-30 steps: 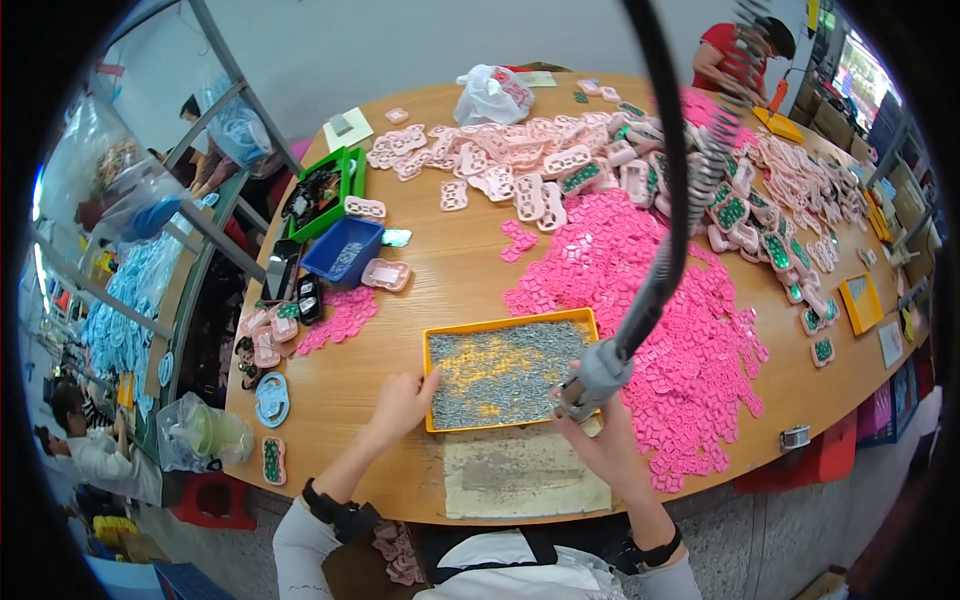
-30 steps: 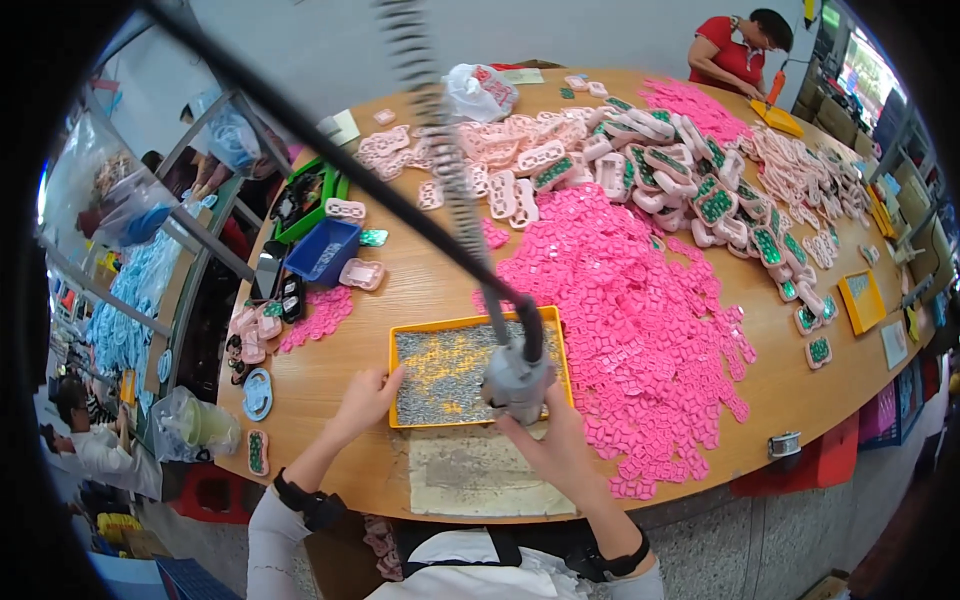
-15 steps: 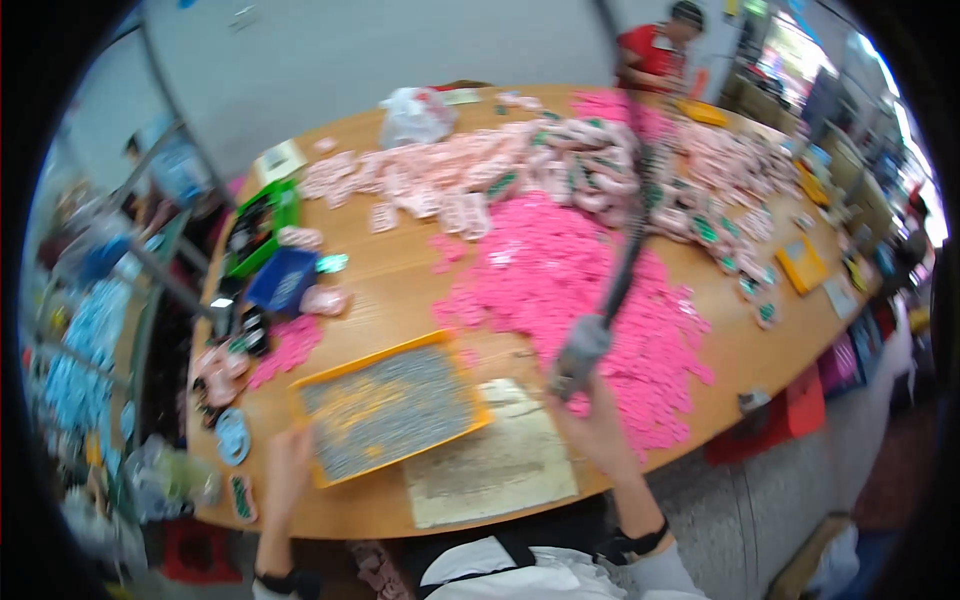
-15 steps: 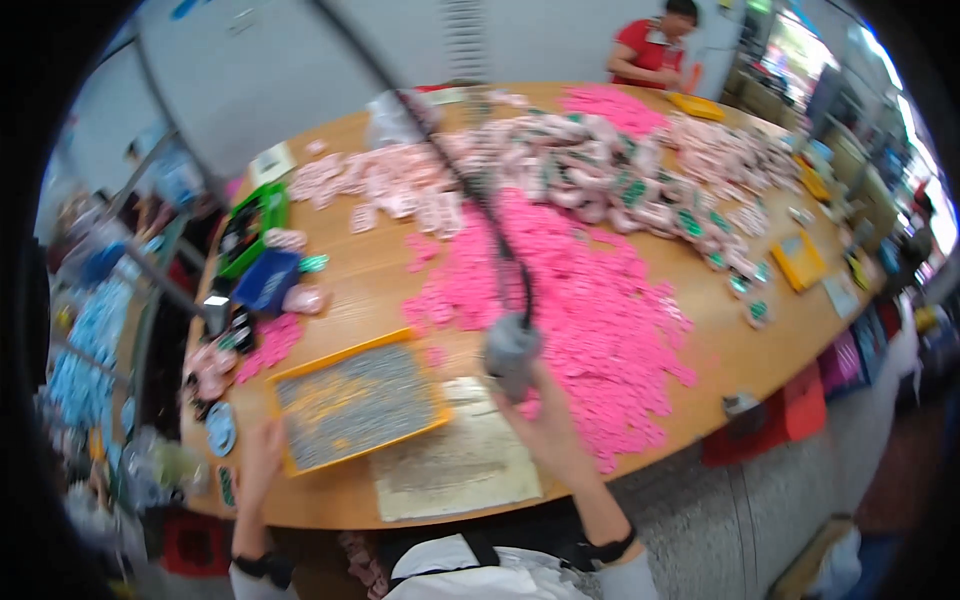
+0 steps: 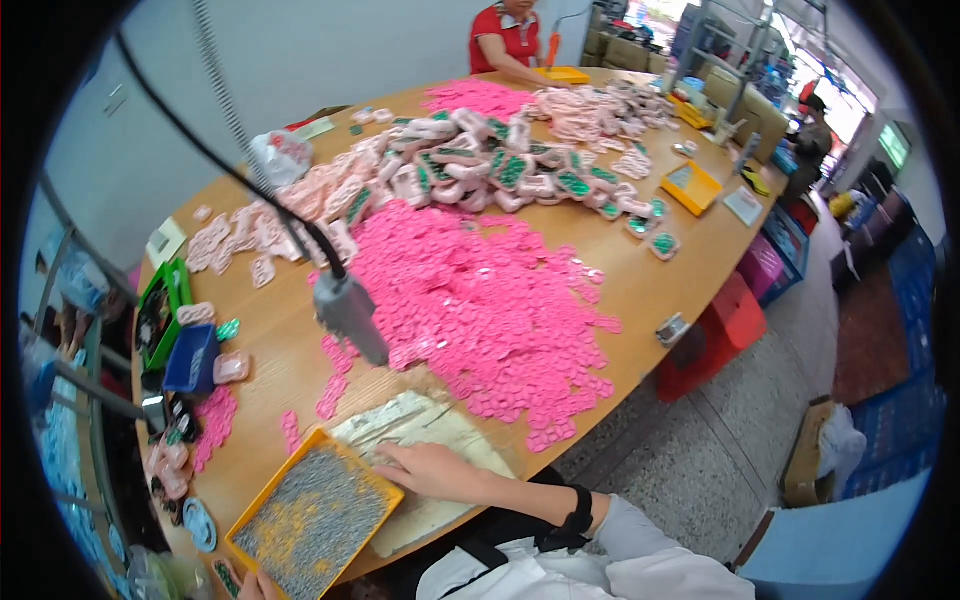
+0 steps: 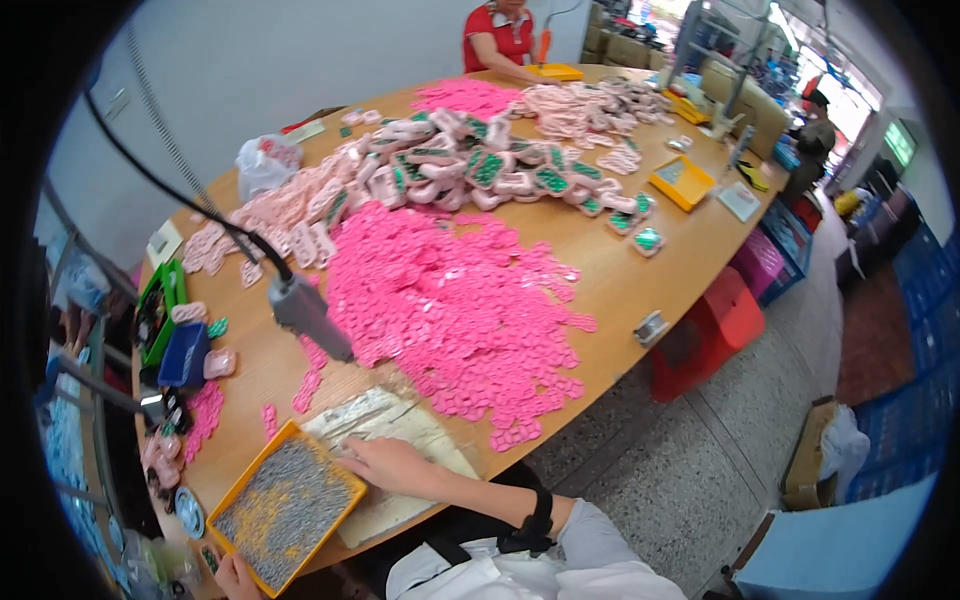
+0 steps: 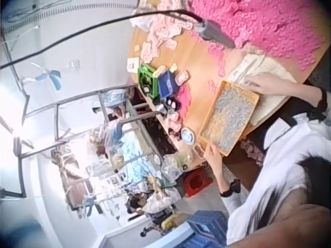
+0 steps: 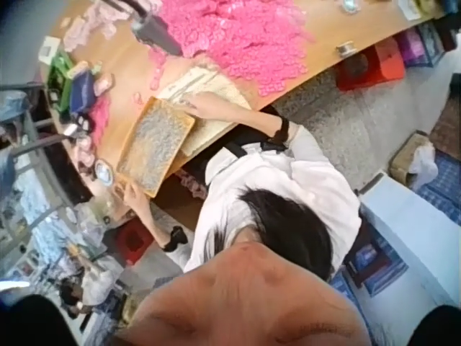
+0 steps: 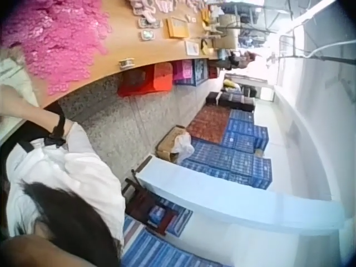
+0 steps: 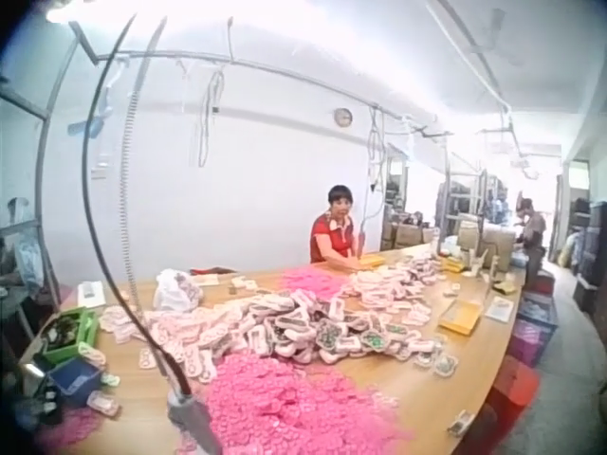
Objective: Manually assemble small pink plastic components and secure them using an electric screwdriver.
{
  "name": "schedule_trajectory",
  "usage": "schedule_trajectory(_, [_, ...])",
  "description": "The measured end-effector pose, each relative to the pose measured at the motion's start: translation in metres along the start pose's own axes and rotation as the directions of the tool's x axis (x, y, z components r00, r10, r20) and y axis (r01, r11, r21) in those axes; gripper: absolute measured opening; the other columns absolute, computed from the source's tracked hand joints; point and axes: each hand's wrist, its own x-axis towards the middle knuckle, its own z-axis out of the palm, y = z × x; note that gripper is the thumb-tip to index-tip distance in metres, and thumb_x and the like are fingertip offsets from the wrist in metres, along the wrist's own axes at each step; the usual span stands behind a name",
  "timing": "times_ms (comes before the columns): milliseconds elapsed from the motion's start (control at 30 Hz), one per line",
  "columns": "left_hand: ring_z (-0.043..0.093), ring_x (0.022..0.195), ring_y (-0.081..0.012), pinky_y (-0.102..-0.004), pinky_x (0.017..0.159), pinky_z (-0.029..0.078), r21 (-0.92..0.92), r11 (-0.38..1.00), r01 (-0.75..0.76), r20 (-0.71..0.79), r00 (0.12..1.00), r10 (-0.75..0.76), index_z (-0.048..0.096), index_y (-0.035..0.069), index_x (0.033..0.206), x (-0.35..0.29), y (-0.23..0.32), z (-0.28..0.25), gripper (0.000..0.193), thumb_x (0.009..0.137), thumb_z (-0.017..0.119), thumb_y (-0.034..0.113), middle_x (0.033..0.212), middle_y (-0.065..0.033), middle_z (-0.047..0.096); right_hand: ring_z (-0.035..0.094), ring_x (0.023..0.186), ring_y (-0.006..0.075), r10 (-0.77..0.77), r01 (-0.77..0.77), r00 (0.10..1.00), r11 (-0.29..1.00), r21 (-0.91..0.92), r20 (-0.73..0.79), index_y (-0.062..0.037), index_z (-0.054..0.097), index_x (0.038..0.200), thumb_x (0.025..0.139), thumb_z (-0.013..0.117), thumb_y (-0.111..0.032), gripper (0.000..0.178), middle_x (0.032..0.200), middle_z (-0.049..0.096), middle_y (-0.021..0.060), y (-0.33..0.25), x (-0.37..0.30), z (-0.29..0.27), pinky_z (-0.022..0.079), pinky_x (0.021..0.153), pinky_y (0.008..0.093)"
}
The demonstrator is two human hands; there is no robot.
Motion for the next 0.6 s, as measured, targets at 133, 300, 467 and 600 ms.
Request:
schedule_trajectory(133, [0.044,0.062,-0.0152,-0.0334,0.057,0.037,0.011,0.991,0.133,0.084,0.987,-0.134,0.051,-0.005,0.082,-0.001,-0.012,-0.002,0.021,0.093,0.051,0.012,0.065,-0.0084,0.048,0.061,0.068,0.0429,0.040,-0.040,0.999,0.998,-0.051,0.011,-0.0052,0.048,0.102,0.095,0.046,-0.029,0.025,0.068,0.060,0.0227,-0.013,0.001,0.012,0.047,0.061,0.0532])
schedule_trajectory(300, [0.043,0.040,-0.0132,-0.0347,0.040,0.030,-0.040,0.996,0.080,0.053,0.996,-0.078,0.048,-0.006,0.066,0.012,0.032,0.005,0.029,0.090,0.054,0.010,0.049,-0.0085,0.042,0.060,0.064,0.0417,0.051,-0.052,0.998,0.998,-0.035,-0.047,-0.0037,0.047,0.099,0.093,0.049,-0.023,0.021,0.067,0.059,0.0223,-0.001,-0.025,0.003,0.046,0.057,0.0514])
schedule_trajectory(467, [0.048,0.038,-0.0191,-0.0344,0.040,0.034,0.027,0.993,-0.116,0.173,0.979,0.109,0.052,-0.006,0.068,0.034,0.057,0.050,0.026,0.090,0.054,0.009,0.049,-0.0142,0.049,0.059,0.061,0.0407,0.221,-0.232,0.953,0.972,-0.034,-0.209,-0.0018,0.051,0.093,0.089,0.055,-0.012,0.012,0.065,0.057,0.0233,0.007,-0.083,-0.043,0.044,0.054,0.0488])
schedule_trajectory(600, [0.049,0.039,-0.0196,-0.0350,0.041,0.034,-0.076,0.995,-0.057,0.148,0.987,0.068,0.052,-0.006,0.068,0.038,0.049,0.048,0.027,0.090,0.055,0.010,0.051,-0.0177,0.049,0.059,0.054,0.0314,0.169,-0.203,0.950,0.973,-0.107,-0.261,0.0019,0.053,0.092,0.090,0.054,-0.009,0.011,0.063,0.056,0.0203,0.007,-0.068,-0.039,0.041,0.049,0.0373])
